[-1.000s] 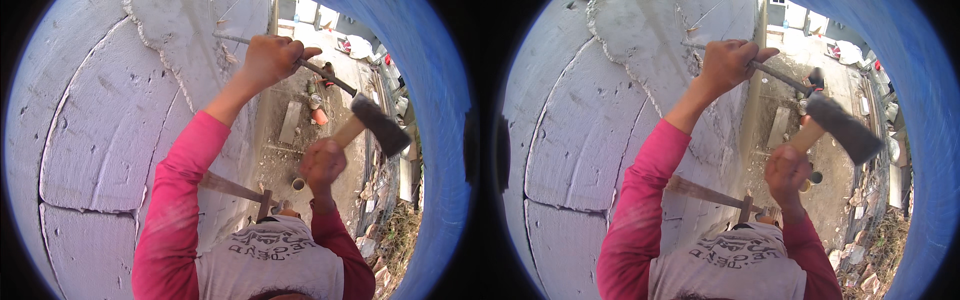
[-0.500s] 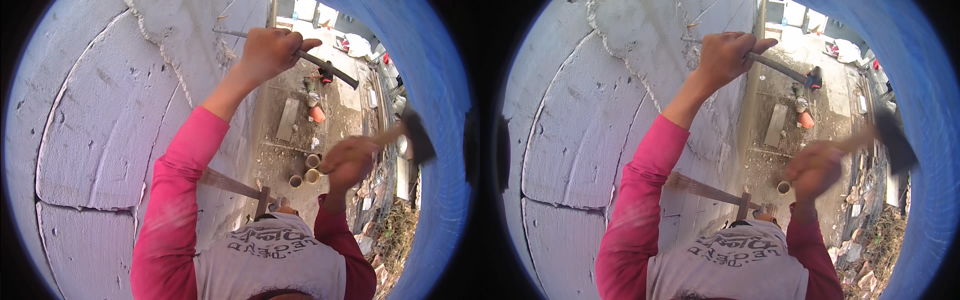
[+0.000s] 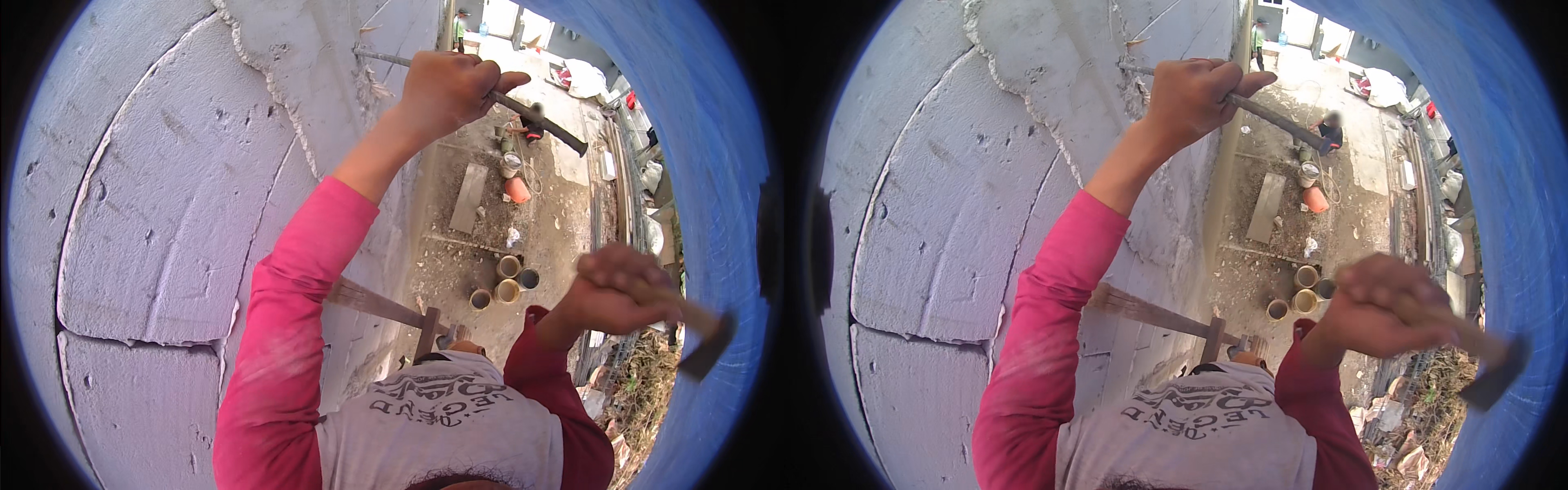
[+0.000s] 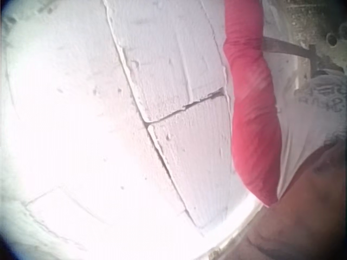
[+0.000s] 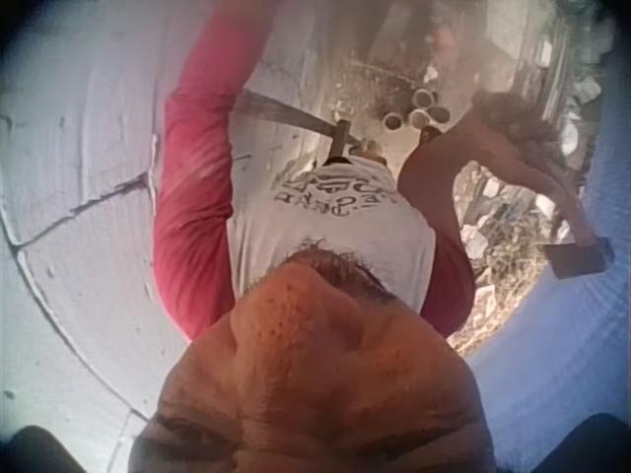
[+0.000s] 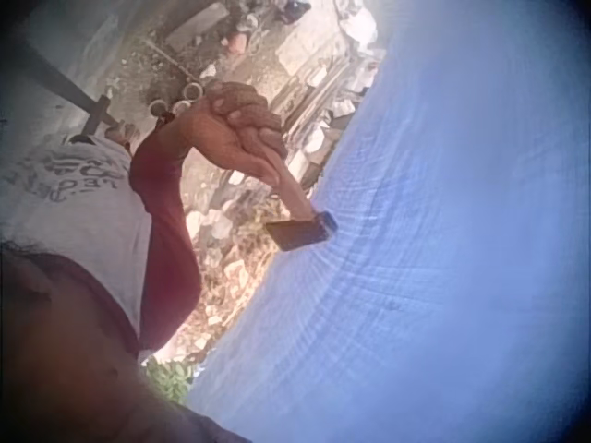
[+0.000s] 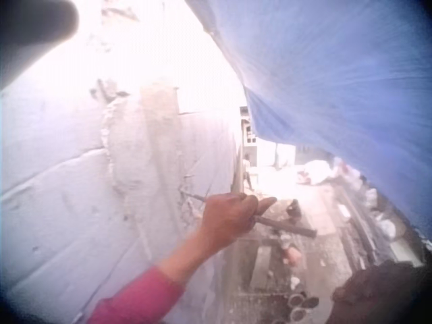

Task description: The person uses a hammer and a chisel to chip away at a light purple painted wall. They repeatedly strike the chisel against the wall surface to remove sections of the plaster or paint. The person works on a specific area of the wall, creating a rough, damaged surface.

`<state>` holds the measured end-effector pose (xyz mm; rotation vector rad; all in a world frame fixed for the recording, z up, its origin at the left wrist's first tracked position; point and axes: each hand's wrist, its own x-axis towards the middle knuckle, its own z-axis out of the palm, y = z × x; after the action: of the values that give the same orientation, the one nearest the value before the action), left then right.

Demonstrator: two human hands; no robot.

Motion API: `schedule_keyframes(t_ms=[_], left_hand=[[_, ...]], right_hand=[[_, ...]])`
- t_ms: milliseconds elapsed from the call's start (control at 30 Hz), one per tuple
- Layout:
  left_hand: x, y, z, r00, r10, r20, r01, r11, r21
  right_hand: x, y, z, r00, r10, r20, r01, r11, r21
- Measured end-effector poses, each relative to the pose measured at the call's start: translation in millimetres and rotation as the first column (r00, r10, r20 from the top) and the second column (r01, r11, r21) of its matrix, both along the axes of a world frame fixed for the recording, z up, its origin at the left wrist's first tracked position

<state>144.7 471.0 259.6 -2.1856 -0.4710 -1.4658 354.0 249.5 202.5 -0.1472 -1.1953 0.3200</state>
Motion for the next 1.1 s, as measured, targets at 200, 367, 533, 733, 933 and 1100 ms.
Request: schedule_keyframes(t_ms=[200, 367, 533, 733, 933, 1100], left_hand=[[2.2, 6.5, -8.5, 0.999, -0.012, -0.038, 0.011, 1.0, -0.013], [-0.9, 3.3, -21.1, 0.986, -0.024, -0.166, 0.012, 0.997, -0.071], [4.4, -3.2, -18.1, 0.991, -0.039, -0.13, 0.037, 0.999, -0.014], [4.5, -6.4, -8.0, 0.997, -0.034, -0.066, 0.036, 0.999, 0.031], [4.6, -3.8, -11.5, 0.997, -0.043, -0.059, 0.043, 0.999, 0.006], [-0.7, 3.9, -14.0, 0.997, -0.041, -0.066, 0.04, 0.999, -0.022]], right_hand=[[-74.9, 10.7, -75.6, 0.984, -0.115, 0.138, 0.179, 0.668, -0.722], [-49.4, 4.4, -53.8, 0.983, -0.155, -0.1, 0.049, 0.741, -0.669], [-41.5, -1.5, -37.9, 0.915, -0.25, -0.317, 0.018, 0.81, -0.586], [-21.9, -8.6, -11.6, 0.905, -0.273, -0.325, 0.105, 0.886, -0.452], [-15.2, -8.9, -1.3, 0.903, -0.248, -0.35, 0.151, 0.948, -0.281], [-25.3, -8.6, -12.3, 0.923, -0.217, -0.318, 0.123, 0.949, -0.289]])
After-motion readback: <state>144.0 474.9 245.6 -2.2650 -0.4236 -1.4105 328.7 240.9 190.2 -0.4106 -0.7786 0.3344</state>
